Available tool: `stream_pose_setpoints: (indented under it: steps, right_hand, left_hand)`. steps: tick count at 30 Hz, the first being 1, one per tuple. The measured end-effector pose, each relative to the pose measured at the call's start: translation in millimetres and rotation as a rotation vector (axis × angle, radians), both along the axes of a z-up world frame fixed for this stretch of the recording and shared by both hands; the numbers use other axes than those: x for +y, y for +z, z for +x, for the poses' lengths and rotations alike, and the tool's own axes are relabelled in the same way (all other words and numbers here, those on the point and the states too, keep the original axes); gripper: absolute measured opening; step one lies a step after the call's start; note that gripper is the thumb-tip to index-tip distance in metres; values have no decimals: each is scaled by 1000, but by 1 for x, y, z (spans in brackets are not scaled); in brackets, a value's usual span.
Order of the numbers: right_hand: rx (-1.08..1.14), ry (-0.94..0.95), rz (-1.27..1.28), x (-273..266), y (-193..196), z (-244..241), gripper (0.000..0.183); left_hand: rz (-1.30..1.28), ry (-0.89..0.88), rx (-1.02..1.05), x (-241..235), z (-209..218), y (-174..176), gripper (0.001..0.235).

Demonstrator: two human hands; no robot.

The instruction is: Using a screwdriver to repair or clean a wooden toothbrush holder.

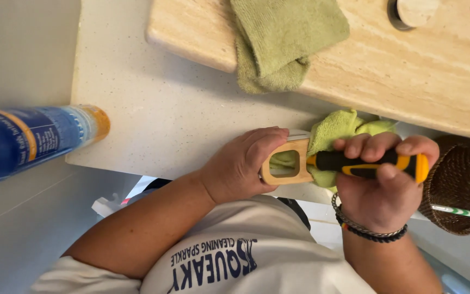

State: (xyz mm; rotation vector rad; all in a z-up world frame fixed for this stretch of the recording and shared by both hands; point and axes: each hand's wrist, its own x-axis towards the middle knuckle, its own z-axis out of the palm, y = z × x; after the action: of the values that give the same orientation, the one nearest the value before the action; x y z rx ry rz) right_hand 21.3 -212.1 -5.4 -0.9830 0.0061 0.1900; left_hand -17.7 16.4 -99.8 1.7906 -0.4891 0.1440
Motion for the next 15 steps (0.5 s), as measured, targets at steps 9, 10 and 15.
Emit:
stream_pose_setpoints:
  steps: [9,10,15]
  right_hand:
    - [-363,450,-553,-24,18,21,49]
    - [-422,481,-610,-18,24,25,48]
    - [-662,620,-891,6,41,43,45]
  left_hand:
    - [49,-7,22,0,-1,5,96]
    - [57,2,19,1,-1,6,96]
    - [81,36,-7,-1,-5,3,93]
